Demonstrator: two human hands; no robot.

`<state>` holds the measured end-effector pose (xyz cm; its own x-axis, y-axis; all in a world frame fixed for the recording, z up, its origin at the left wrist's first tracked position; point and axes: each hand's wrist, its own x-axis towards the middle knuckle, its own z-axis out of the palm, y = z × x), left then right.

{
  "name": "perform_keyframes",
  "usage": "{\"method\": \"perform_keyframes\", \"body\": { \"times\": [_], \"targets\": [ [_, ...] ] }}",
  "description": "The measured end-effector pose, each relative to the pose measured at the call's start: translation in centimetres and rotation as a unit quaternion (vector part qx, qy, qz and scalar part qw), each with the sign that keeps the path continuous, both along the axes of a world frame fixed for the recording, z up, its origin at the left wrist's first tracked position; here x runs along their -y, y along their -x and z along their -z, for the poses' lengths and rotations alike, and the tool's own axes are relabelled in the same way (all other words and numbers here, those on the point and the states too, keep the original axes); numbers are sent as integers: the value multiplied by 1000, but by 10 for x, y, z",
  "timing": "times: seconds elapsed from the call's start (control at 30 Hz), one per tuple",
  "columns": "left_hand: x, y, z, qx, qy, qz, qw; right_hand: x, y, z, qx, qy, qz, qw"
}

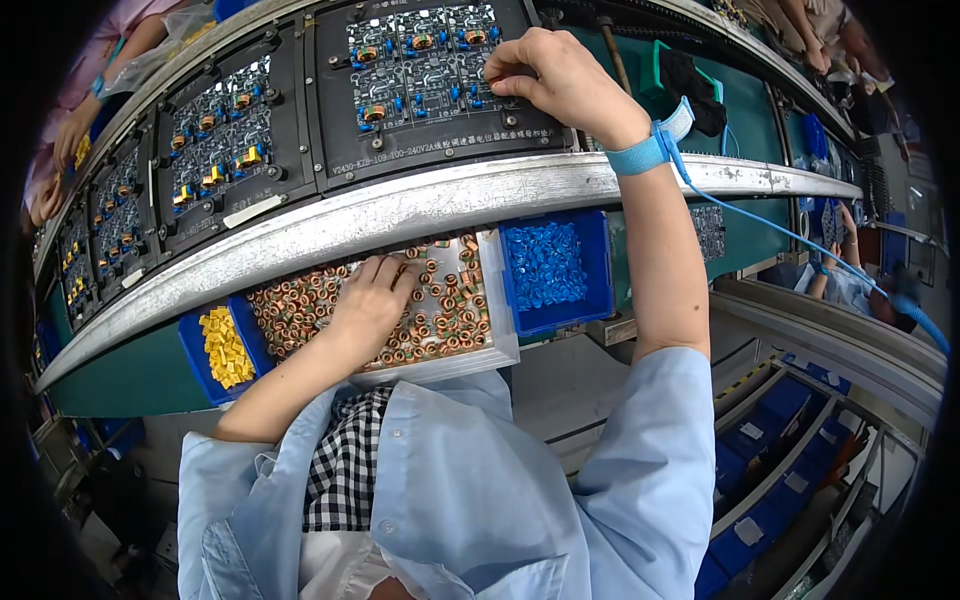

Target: The person assembles circuit boards on a conveyor line by inserting blue components, coiled inductors, and yellow components into the boards by hand and sliding the board trays along the line.

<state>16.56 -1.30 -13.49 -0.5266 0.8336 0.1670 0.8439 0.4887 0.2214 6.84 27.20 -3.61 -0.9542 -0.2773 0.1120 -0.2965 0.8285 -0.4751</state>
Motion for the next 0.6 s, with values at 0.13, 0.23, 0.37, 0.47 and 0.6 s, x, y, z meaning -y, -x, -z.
{"method": "perform_keyframes", "body": {
  "times": [0.13, 0.23, 0.37, 0.47, 0.6],
  "targets": [
    [0, -1, 8, 43, -9, -4, 999, 0, 4, -3, -15, -56, -26, 998],
    [1, -1, 8, 55, 0, -6, 998, 0, 6, -5, -12, -67, -44, 997],
    [2, -1, 6, 71, 8, -10, 997, 0, 7, -6, -9, -77, -60, 995],
    [2, -1, 6, 89, 6, -19, 996, 0, 7, -5, -7, -78, -54, 995],
    [2, -2, 6, 84, 8, -24, 996, 2, 8, -4, -29, -98, -75, 992]
  ]
}}
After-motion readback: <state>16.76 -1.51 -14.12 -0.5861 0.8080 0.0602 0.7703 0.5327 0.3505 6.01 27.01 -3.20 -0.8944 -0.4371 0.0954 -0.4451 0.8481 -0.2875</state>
